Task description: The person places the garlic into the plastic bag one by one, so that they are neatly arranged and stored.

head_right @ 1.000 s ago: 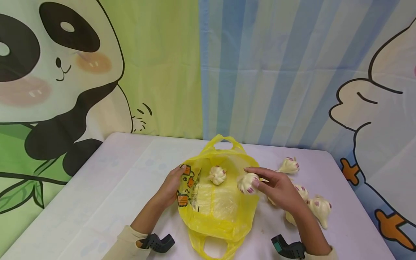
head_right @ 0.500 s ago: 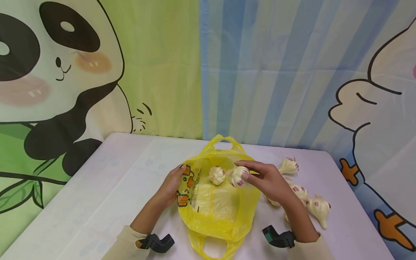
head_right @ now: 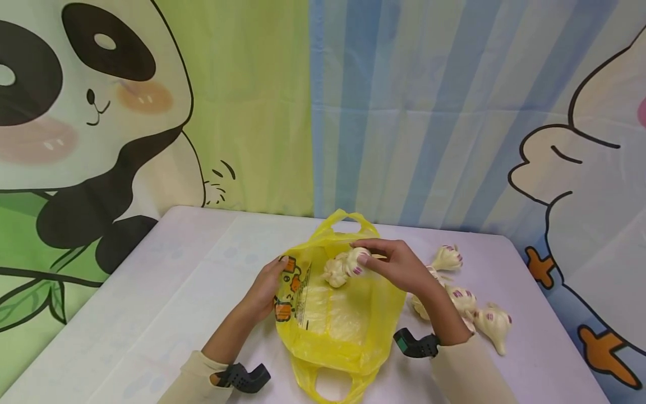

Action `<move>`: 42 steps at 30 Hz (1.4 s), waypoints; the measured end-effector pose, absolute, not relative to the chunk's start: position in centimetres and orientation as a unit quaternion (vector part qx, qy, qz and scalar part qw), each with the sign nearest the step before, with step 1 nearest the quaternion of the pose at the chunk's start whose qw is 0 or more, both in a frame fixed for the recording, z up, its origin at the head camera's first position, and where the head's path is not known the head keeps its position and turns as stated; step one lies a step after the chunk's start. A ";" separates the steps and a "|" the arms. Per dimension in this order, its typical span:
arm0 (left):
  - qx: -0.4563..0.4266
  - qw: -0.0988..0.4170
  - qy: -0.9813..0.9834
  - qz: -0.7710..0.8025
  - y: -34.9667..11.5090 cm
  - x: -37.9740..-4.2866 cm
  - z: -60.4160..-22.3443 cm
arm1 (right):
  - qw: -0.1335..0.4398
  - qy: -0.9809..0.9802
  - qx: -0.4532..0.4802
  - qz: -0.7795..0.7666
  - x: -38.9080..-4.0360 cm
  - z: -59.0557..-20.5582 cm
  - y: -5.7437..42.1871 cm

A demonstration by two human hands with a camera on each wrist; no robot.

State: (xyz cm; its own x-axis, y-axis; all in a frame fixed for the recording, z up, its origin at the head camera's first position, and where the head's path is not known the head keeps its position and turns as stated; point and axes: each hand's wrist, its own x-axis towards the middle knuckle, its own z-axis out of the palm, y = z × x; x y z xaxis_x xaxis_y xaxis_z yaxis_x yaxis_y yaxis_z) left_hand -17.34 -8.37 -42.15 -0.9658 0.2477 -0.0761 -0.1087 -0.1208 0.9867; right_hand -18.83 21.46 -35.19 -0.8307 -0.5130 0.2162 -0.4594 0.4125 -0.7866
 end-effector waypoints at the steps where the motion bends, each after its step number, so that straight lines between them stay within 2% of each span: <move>1: 0.053 0.119 0.652 0.747 -8.4 -17.4 -42.1 | 0.031 0.838 -0.291 -0.460 -19.0 -35.3 21.3; 20: 0.051 0.123 0.653 0.745 -8.5 -17.2 -42.5 | 0.092 0.826 -0.285 -0.477 -20.8 -38.7 19.0; 42: 0.050 0.129 0.661 0.738 -8.3 -17.3 -42.3 | 0.094 0.807 -0.264 -0.520 -20.8 -40.0 18.1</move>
